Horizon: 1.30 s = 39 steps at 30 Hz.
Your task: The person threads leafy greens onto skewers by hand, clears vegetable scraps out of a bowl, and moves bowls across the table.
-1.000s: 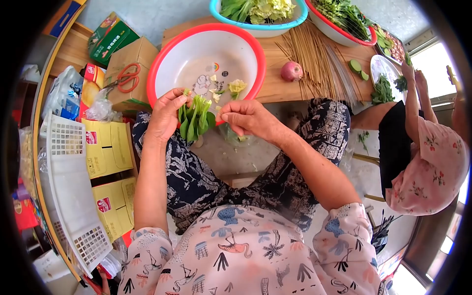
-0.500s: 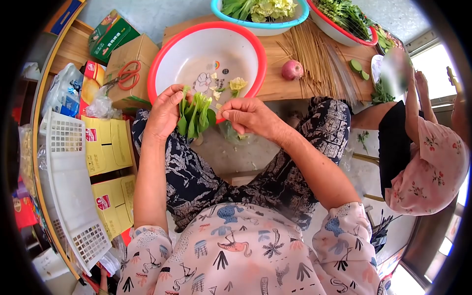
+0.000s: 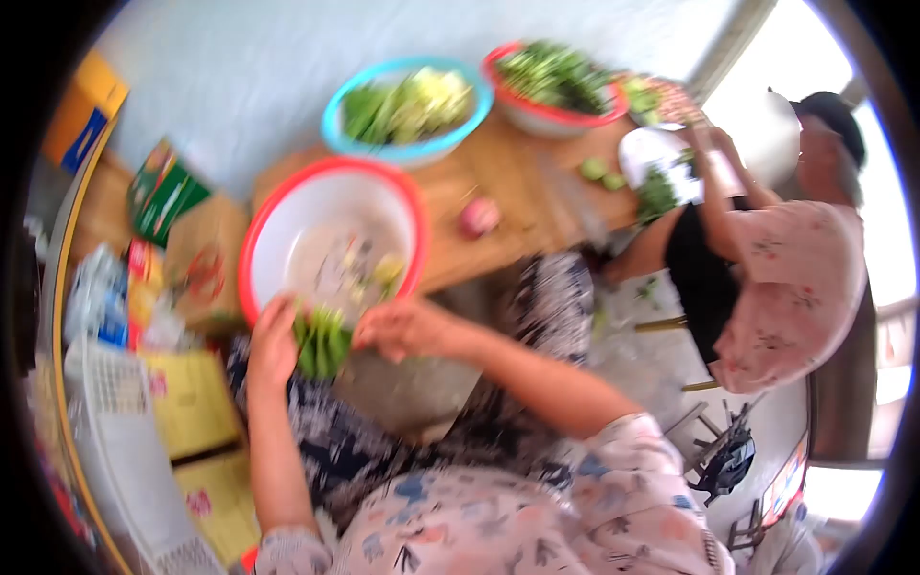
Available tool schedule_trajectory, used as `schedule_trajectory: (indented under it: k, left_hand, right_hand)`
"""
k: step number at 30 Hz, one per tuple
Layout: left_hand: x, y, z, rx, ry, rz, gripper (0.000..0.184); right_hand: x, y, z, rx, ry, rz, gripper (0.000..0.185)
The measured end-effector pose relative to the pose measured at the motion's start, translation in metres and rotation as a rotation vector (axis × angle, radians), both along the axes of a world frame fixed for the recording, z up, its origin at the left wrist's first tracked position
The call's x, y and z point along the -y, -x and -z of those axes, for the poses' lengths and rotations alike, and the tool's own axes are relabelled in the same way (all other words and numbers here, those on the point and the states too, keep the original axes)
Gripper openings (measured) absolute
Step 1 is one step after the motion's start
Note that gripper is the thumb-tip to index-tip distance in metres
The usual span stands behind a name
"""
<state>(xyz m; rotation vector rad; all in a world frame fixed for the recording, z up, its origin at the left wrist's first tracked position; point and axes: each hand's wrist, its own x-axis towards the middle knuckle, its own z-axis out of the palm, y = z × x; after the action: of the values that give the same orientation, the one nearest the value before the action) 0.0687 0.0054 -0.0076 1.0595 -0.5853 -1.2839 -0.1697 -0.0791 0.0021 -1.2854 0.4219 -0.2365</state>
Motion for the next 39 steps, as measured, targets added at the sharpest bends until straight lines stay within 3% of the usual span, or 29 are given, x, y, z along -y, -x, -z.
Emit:
schedule_trajectory:
  k: [2, 4, 6, 11, 28, 34, 39]
  left_hand:
    - [0.003, -0.006, 0.007, -0.057, 0.018, 0.083, 0.024]
    - [0.005, -0.006, -0.002, 0.041, 0.060, 0.175, 0.032]
    - [0.004, -0.004, -0.004, 0.146, -0.029, 0.191, 0.035]
    - [0.003, -0.003, 0.000, 0.139, -0.052, 0.269, 0.031]
    - [0.005, 0.003, 0.000, 0.032, 0.036, 0.176, 0.020]
    - [0.004, 0.002, -0.005, 0.075, -0.003, 0.296, 0.022]
    - [0.004, 0.001, 0.002, 0.073, 0.017, 0.247, 0.022]
  right_hand:
    - [0.015, 0.012, -0.010, -0.011, 0.118, 0.029, 0.018]
    - [0.012, 0.006, -0.006, -0.037, -0.079, -0.078, 0.017]
    - [0.013, 0.004, -0.002, -0.041, -0.067, -0.059, 0.016]
    - [0.007, 0.002, -0.009, -0.038, -0.056, -0.032, 0.019]
    - [0.008, -0.002, -0.016, -0.047, -0.047, -0.037, 0.017]
    - [0.007, -0.001, -0.016, -0.054, -0.050, -0.043, 0.018]
    - [0.006, -0.001, -0.015, -0.066, -0.045, -0.039, 0.018]
